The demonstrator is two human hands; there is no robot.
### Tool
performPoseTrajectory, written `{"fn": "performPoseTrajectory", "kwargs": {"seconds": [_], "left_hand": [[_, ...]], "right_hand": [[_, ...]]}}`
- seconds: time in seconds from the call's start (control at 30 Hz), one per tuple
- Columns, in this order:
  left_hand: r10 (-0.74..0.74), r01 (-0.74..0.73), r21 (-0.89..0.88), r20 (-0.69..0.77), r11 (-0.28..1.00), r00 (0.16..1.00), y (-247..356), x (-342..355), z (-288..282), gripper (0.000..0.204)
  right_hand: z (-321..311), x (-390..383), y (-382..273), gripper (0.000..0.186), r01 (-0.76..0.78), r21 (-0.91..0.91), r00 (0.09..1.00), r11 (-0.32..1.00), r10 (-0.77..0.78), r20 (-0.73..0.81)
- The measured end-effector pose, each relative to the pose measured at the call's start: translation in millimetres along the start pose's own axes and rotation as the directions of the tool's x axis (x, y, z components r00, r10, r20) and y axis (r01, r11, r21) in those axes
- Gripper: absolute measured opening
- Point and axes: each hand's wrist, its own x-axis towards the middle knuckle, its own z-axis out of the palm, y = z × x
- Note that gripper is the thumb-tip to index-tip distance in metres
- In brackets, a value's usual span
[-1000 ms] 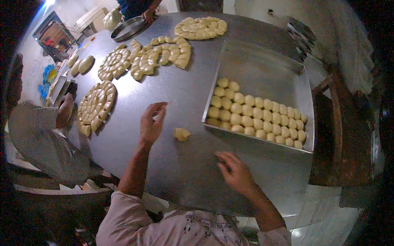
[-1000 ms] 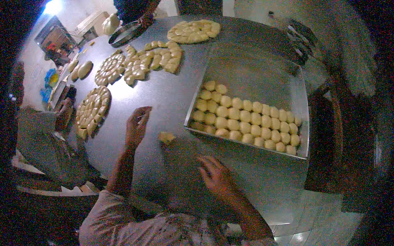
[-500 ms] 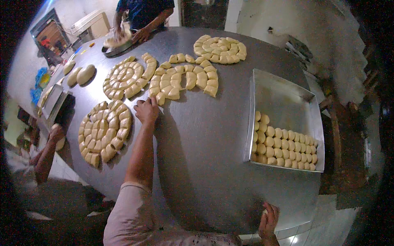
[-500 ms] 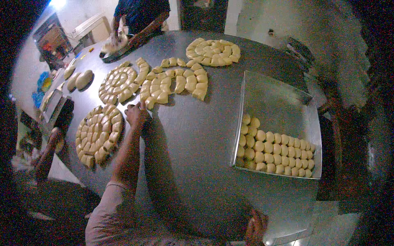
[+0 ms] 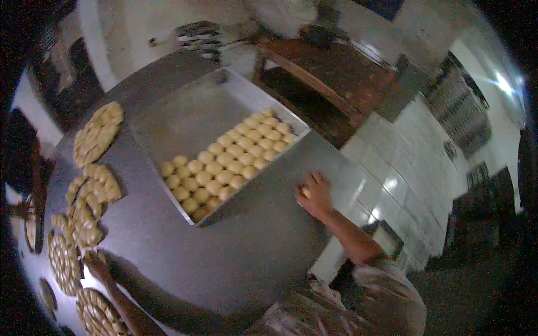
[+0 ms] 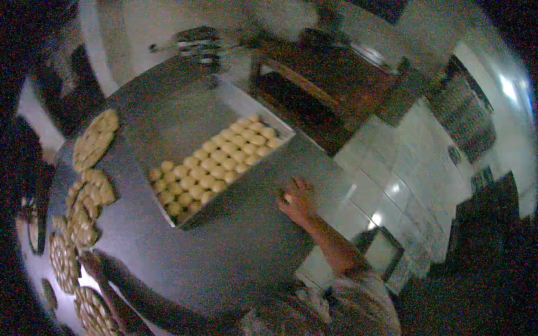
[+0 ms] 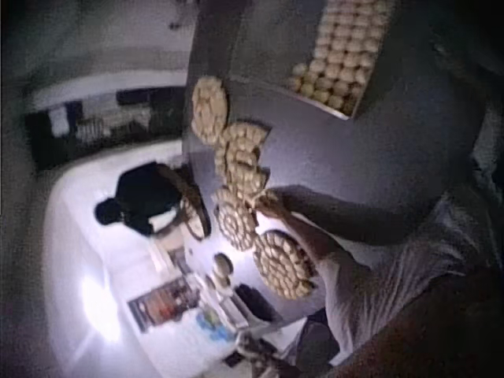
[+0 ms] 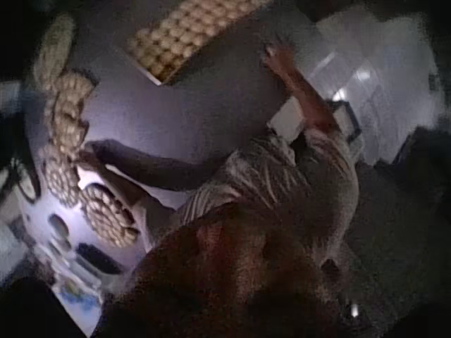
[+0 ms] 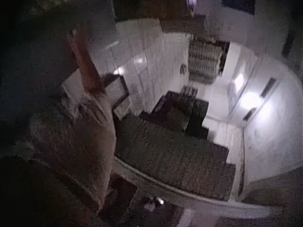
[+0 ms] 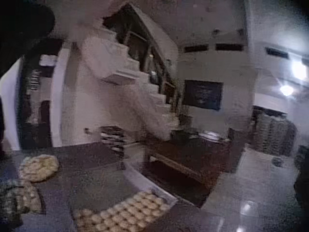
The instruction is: The person picks up pieces of shaped dough from a metal table and places them into a rectangular metal baking tray.
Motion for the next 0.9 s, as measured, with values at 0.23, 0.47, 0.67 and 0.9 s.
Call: {"fn": "performPoseTrajectory", "kwargs": {"seconds": [0.23,0.47,0.67,0.9], "left_hand": [[-0.234,0.485,-0.647,0.438,0.588,0.868,186.3,-88.4,-198.4,0.042],[0.042,0.652,-0.758,0.651,-0.014,0.758,360.5,-114.0,-266.8,0.045],[0.101,0.685,-0.726,0.679,-0.053,0.727,426.4,-164.7,-249.1,0.034],[0.104,0.622,-0.703,0.687,0.344,0.719,437.2,-177.0,-290.8,0.026]], "right_hand": [[0.3,-15.2,-23.7,0.022,0.069,0.406,0.989,0.911,-0.116,0.094],[47.3,31.0,36.9,0.020,-0.119,0.263,0.993,0.957,0.115,0.031],[7.7,24.7,73.3,0.019,0.036,0.407,0.984,0.913,-0.103,0.143],[3.0,5.0,86.1,0.029,0.155,0.410,0.958,0.899,-0.238,0.160]]}}
